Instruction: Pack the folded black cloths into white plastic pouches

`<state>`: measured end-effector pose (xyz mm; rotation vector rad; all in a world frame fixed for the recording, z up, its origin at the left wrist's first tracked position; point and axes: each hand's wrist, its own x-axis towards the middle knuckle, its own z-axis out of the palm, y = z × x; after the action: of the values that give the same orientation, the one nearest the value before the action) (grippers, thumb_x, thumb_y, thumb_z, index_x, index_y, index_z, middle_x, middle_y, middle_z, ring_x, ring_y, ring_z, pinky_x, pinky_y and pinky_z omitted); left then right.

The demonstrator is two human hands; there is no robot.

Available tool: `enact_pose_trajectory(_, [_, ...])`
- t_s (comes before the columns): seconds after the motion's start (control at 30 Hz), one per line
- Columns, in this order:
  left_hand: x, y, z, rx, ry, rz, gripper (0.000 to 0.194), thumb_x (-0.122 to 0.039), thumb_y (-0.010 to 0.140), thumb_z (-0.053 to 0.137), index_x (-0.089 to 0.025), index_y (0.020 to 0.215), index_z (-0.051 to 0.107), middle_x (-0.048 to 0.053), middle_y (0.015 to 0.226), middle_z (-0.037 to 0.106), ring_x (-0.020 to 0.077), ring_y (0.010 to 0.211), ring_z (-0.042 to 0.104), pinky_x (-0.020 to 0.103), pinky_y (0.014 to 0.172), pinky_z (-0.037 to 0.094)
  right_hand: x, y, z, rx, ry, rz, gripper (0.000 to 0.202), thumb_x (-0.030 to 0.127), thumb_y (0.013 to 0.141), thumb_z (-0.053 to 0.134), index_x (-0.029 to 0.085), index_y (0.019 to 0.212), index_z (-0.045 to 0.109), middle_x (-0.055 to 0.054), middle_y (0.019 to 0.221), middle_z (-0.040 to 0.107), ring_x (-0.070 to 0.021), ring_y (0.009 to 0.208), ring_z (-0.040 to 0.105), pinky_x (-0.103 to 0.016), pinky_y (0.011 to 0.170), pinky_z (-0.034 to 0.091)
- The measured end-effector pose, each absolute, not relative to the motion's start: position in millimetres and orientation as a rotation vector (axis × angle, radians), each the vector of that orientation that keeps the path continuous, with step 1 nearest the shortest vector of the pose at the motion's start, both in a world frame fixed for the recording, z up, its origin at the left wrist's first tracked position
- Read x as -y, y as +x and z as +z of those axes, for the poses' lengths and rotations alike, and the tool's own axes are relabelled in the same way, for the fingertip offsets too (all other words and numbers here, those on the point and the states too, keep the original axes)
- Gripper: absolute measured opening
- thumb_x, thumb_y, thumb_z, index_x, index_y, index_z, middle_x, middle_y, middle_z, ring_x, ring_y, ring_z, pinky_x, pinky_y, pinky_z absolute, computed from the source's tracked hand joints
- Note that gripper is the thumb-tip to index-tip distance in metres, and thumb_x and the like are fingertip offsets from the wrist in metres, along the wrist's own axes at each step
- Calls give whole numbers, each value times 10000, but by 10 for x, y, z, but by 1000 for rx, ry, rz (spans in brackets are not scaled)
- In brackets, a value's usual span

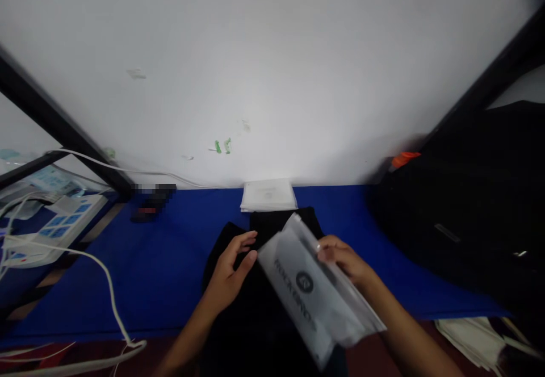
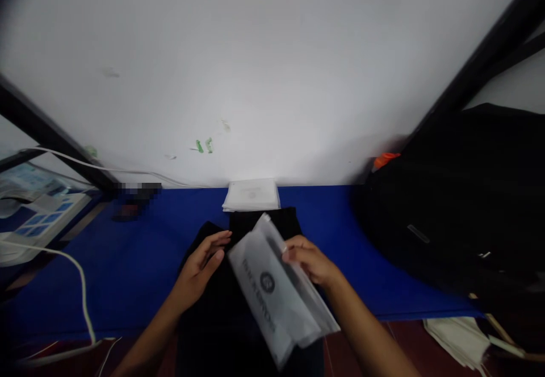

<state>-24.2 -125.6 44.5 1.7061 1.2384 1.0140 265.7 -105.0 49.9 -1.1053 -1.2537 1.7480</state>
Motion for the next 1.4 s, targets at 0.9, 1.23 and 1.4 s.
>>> enact_pose_trajectory(0.9, [1265,41,672,-1354,1903,1081,307,-344,956,484,-191,742,642,-23,616,597,118,549,538,215,547,405,1320,2127,797,2166,-977,916,327,372,1022,434,181,800,579,17,712,544,-109,648,521,-229,618,355])
enact_pose_trajectory(1.23, [1030,-436,737,-1636,1706,1363,289,-371,902,539,-178,717,649,-35,588,549,119,555,490,204,523,386,1502,2286,808,2320,-970,886,360,352,1033,393,176,803,606,-4,713,573,-122,668,541,-243,649,379])
enact_pose_trajectory(1.4, [953,-525,706,-1628,1601,1383,283,-389,883,559,-176,716,642,-39,576,525,115,537,461,204,507,373,1513,2381,806,2419,-985,927,370,349,1031,388,178,791,613,-8,706,587,-127,663,545,-252,650,384])
